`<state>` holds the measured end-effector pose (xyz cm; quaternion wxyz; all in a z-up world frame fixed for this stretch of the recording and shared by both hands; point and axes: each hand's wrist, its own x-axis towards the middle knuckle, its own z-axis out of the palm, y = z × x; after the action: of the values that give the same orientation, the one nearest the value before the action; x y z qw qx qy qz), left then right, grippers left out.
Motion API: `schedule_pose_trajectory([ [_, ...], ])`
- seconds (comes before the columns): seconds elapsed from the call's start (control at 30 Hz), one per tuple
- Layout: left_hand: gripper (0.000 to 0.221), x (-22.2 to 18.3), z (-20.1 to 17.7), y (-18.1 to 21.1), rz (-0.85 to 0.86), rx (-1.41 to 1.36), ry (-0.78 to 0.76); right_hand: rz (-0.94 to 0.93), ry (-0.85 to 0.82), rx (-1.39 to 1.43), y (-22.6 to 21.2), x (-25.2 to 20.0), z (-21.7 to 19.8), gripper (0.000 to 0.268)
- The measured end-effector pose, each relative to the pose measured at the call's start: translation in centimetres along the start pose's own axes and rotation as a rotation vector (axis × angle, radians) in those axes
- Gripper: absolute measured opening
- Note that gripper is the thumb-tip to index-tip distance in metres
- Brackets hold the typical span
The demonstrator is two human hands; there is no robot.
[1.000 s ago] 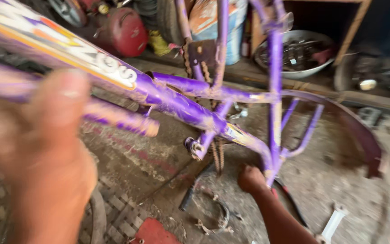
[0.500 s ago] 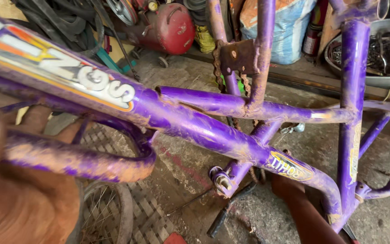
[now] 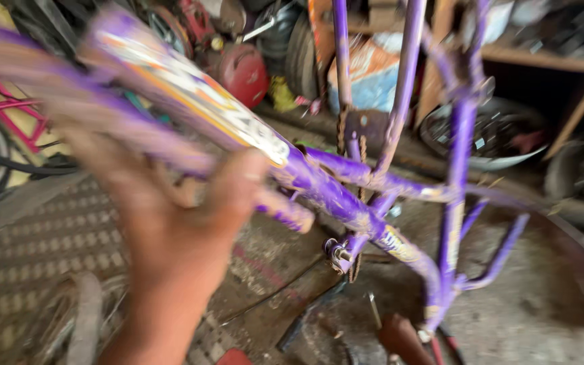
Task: The person uses pliers and their hands to disassemble and repair sections of a purple bicycle frame in a workshop.
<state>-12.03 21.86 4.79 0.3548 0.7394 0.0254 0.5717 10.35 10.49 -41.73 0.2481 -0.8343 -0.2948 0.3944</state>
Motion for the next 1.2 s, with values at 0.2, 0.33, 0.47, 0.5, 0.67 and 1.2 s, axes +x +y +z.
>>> schedule_pose_trajectory([
  [0.2,0.125,0.8,1.5,2.0,0.170,0.189,0.046,-0.002,0.000,0.414,-0.2,-9.8,-7.1,0.036],
  [0.33,0.127,1.2,1.0,4.3,0.148,0.324,0.079,-0.122,0.180,0.521,-3.2,-16.7,-13.4,0.037],
  [0.47,0.110,1.0,1.1,6.0,0.291,0.413,0.095,-0.307,0.602,0.210,-8.9,-27.1,-18.3,0.033],
  [0.5,0.106,0.7,1.0,6.6,0.328,0.414,0.092,-0.304,0.699,0.202,-10.7,-30.1,-18.8,0.030],
  [0.67,0.082,-0.3,1.1,10.5,0.400,0.382,0.022,-0.573,0.973,-0.174,-18.2,-41.4,-20.2,0.028],
  [1.2,0.041,1.3,3.3,15.5,0.611,0.058,-0.134,-0.402,1.103,-0.284,-22.8,-44.7,-16.4,0.023],
])
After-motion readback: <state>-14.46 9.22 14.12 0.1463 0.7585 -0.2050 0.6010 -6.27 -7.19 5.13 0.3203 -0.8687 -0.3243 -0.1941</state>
